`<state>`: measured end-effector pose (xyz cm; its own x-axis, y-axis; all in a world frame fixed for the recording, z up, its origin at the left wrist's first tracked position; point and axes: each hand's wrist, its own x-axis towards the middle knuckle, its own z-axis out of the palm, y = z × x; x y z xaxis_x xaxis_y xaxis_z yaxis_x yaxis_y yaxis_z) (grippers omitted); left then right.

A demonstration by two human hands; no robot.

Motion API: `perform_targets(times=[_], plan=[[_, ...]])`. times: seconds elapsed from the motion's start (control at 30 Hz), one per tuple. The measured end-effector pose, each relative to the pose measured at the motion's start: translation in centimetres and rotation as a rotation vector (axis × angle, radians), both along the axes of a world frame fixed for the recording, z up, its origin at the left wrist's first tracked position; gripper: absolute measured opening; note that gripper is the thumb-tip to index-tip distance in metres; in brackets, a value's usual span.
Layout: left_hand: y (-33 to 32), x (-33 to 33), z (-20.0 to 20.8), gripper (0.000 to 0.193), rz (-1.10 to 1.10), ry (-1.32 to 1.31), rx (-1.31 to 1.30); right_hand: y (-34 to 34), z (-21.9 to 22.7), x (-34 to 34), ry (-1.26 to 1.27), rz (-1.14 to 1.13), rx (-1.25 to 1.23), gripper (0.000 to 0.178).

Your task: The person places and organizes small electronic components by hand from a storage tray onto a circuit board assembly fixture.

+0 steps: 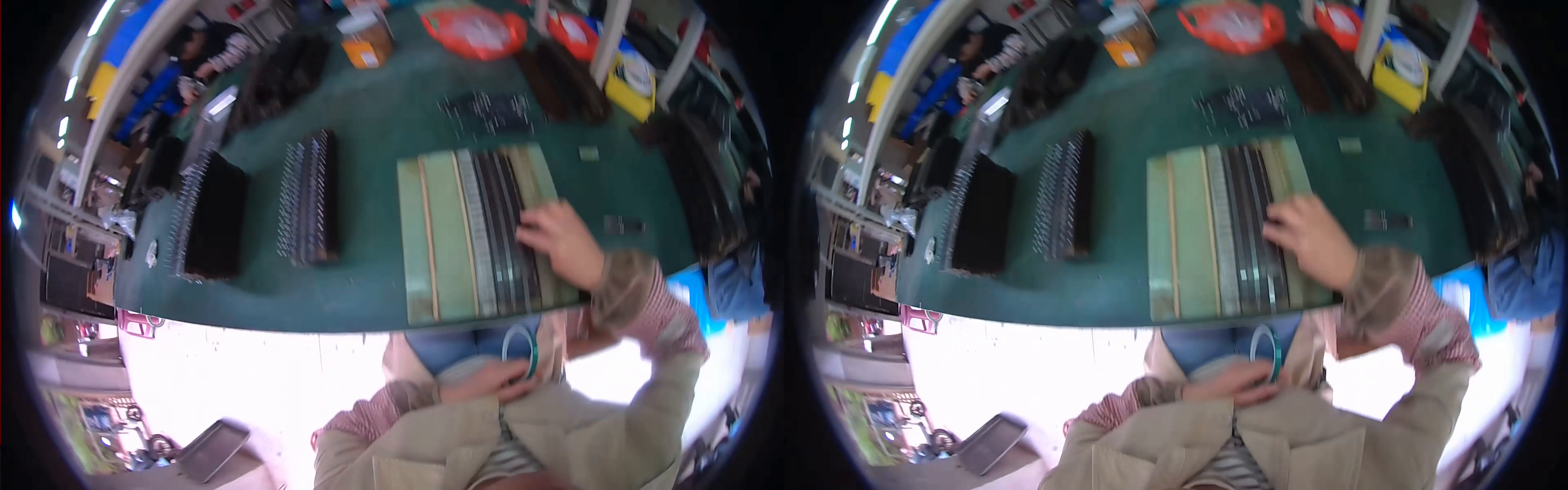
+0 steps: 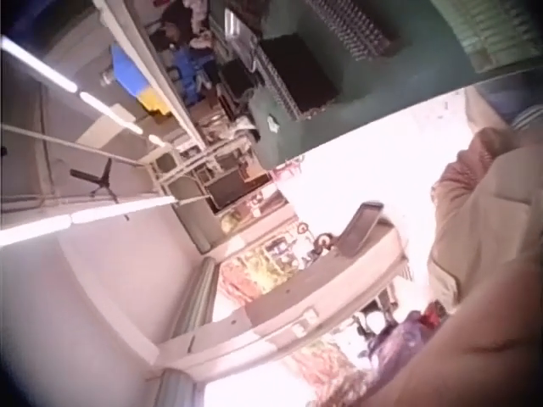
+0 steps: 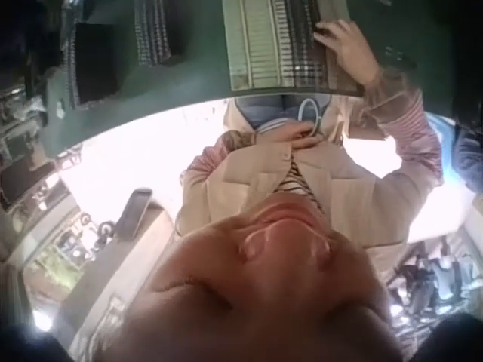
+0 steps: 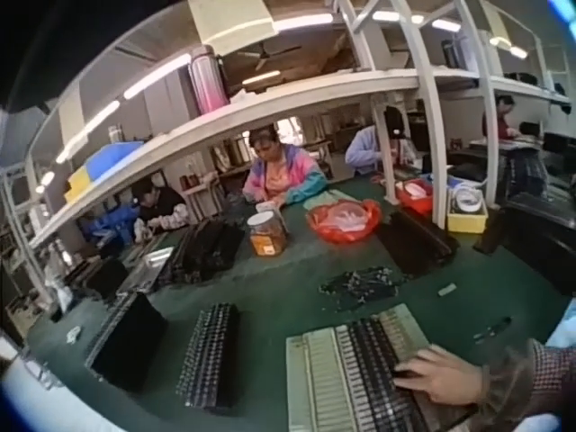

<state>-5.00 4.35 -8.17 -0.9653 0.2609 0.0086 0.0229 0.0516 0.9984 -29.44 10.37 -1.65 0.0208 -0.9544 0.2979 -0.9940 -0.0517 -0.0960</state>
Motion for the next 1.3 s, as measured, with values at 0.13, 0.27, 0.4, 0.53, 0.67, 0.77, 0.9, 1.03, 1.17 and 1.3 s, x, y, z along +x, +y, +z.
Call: perform_targets(times=[0.13,0.27,0.4,0.53,0.67,0.77,0.9,1.03,1.17,1.3], plan=[[-0.2,-0.1,-0.3,0.026,0.031,-0.014,0.048,0.0,-1.8,1.9,0.030,-0.031,0.026,0.048],[-0.3,-0.4,-0.4,0.029,0.030,0.013,0.071,1.0,-1.4,0.5,-0.033,-0.082,0.054,0.050],[-0.2,-0.5,-0.3,0.029,0.010,0.003,0.068,1.2,-2.2,1.8,-0.071,-0.044,0.059,0.049],[0.0,-0.3,-0.5,0.029,0.029,0.070,0.054,1.7,-1.9,2.2,-0.070,-0.022,0.043,0.049],[0.1,0.2,-0.6,0.029,0.056,0.089,0.061,1.9,-1.1,2.0,-0.091,-0.021,0.007,0.050],[0.1,0.0,-0.5,0.029,0.058,0.089,0.062,2.1,-1.6,2.9,-0.026,-0.039,-0.004,0.048],[0.3,-0.1,-0.4,0.028,0.069,0.082,0.040,2.6,-1.8,3.1,0.049,-0.049,-0.005,0.043],[0.4,-0.2,-0.6,0.027,0.076,0.050,0.040,3.1,-2.2,3.3,-0.017,-0.031,0.049,0.049],[0.4,-0.1,-0.5,0.026,0.074,0.069,0.043,3.6,-2.5,3.8,0.087,-0.020,0.114,0.065],[0.5,0.0,-0.6,0.026,0.080,0.056,0.049,3.8,-2.5,3.8,0.012,0.010,0.114,0.073]])
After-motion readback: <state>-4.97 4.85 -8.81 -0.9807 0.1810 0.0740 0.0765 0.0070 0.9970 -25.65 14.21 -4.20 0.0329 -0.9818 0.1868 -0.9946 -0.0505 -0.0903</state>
